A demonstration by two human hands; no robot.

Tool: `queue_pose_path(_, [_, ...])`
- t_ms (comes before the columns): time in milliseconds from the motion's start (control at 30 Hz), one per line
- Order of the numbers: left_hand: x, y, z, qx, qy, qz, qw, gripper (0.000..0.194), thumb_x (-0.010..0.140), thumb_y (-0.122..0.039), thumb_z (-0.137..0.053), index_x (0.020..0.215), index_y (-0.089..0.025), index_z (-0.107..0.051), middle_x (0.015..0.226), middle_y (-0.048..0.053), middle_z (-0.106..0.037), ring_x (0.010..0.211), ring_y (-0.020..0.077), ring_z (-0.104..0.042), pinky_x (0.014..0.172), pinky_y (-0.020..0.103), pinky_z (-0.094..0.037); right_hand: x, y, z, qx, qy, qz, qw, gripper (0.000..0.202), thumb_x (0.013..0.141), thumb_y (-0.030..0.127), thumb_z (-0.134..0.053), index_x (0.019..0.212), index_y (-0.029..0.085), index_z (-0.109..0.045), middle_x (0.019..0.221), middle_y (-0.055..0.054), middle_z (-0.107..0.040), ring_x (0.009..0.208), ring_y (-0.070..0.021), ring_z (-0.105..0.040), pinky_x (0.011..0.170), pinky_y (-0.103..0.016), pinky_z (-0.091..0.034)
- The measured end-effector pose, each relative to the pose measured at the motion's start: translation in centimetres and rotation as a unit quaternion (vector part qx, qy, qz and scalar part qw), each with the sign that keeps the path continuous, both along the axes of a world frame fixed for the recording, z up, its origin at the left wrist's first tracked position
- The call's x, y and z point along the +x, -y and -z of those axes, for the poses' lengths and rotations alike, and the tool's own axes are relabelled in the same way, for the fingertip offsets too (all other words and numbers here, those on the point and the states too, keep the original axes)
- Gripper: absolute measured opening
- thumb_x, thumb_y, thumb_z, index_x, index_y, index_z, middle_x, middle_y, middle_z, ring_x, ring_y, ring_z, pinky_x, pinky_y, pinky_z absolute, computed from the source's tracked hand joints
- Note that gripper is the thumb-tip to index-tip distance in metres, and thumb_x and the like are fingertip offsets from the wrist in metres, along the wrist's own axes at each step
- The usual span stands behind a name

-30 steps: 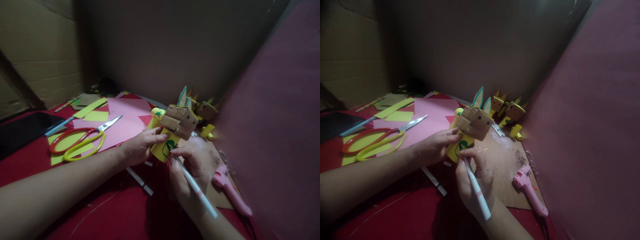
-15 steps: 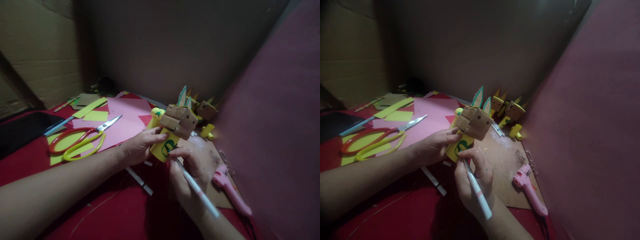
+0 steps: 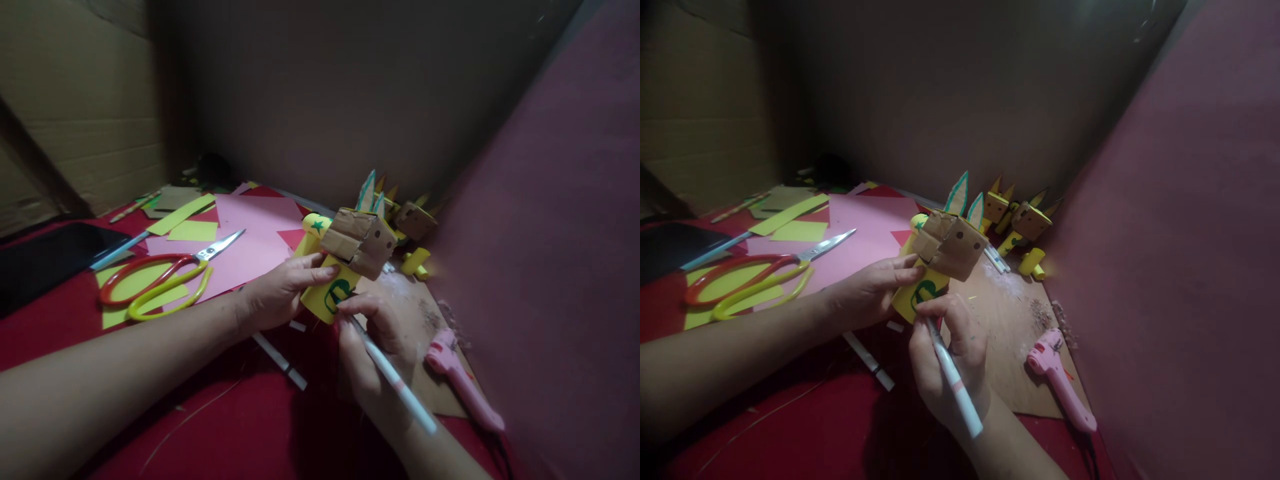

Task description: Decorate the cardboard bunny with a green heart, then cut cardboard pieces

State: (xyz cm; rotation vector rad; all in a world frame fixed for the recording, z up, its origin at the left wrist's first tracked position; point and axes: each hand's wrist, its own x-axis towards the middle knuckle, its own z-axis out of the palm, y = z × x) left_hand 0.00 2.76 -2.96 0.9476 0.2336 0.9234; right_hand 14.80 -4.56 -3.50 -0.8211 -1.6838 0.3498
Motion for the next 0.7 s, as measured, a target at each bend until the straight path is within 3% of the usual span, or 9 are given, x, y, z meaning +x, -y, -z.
queue_pose_path(300, [0.06,-0.07,0.12,-0.003,0.004,-0.001,1.0,0.032,0.083,-0.025,-0.07,0.113,-0.014,-0.065,0.092,0.009,-0.074,0.082,0.0202,-0.069,0.074,0.029,-0.05,0.17,0.04,-0.14,-0.01,-0.004,-0.015,1.0,0.019,0.086,0.007,-0.053,0.093,0.024,-0.06,0.079,0.002,-0.058,0.068,-0.0114,-0.054,0.06,-0.024,-0.044])
queue_pose_path(700, [0.09,0.03,-0.05,-0.003,0.009,-0.001,1.0,0.024,0.085,-0.023,-0.068,0.107,-0.014,-0.067,0.086,0.008,-0.074,0.08,0.0191,-0.068,0.075,0.028,-0.049,0.0,-0.18,0.77,-0.018,-0.038,-0.001,0.999,0.019,0.09,0.01,-0.054,0.1,0.025,-0.059,0.084,0.002,-0.056,0.075,-0.0116,-0.055,0.068,-0.025,-0.048])
